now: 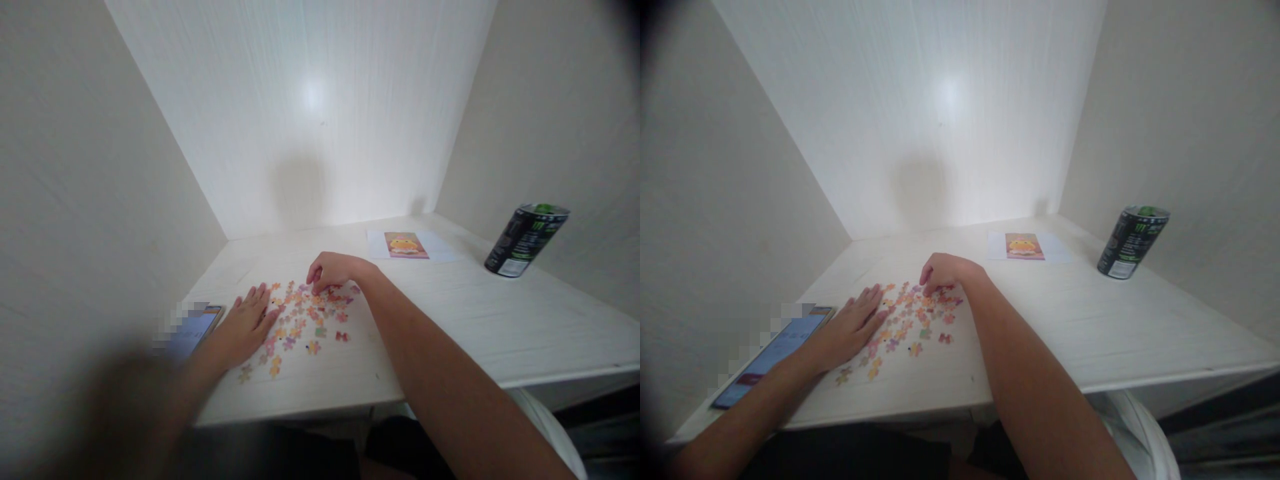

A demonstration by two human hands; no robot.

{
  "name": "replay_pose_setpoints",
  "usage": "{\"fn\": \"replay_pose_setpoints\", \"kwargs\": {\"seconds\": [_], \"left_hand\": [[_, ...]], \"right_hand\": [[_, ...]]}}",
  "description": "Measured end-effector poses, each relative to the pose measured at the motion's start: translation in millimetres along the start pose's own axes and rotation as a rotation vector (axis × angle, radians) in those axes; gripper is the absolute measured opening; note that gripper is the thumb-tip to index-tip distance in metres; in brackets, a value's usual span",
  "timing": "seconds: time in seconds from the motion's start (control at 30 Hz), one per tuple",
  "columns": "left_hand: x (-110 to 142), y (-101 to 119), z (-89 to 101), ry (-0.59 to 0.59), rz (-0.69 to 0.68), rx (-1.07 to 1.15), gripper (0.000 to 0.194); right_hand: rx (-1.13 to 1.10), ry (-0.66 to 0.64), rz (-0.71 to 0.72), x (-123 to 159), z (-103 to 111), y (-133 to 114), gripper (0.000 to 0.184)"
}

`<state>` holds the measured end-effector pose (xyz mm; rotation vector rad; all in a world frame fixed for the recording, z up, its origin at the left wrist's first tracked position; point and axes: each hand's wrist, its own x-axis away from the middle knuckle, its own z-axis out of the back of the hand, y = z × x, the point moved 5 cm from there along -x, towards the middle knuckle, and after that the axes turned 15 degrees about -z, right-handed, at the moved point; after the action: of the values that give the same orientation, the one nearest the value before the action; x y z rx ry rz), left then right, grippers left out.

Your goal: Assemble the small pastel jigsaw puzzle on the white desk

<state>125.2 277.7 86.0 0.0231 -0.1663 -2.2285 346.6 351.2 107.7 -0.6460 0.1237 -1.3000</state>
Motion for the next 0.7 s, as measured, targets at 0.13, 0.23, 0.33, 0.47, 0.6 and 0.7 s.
{"fn": "replay_pose_setpoints", "kwargs": {"seconds": [0.13,0.23,0.33,0.47,0.6,0.7], "left_hand": [[1.9,2.2,-2.9,-0.094,0.024,-0.083,0.089],[3.5,6.0,-1.3,-0.066,0.035,-0.106,0.089],[2.6,19.0,2.4,0.023,-0.085,-0.097,0.081],[1.6,51.7,0.2,0.007,-0.377,-0.101,0.064],[0.1,67.2,-3.2,-0.051,-0.423,-0.131,0.068],[0.3,66.4,-1.7,-0.047,-0.421,-0.110,0.067]], "right_hand": [[0.007,-0.056,0.007,1.9,0.8,5.8,0.043],[0.018,-0.094,0.008,5.4,-0.2,6.4,0.042],[0.039,-0.085,0.000,8.6,-0.9,1.8,0.039],[0.081,-0.049,-0.019,12.5,0.5,-4.3,0.036],[0.109,-0.063,-0.030,15.8,2.4,-2.2,0.042],[0.121,-0.054,-0.045,15.1,3.5,1.8,0.043]]}}
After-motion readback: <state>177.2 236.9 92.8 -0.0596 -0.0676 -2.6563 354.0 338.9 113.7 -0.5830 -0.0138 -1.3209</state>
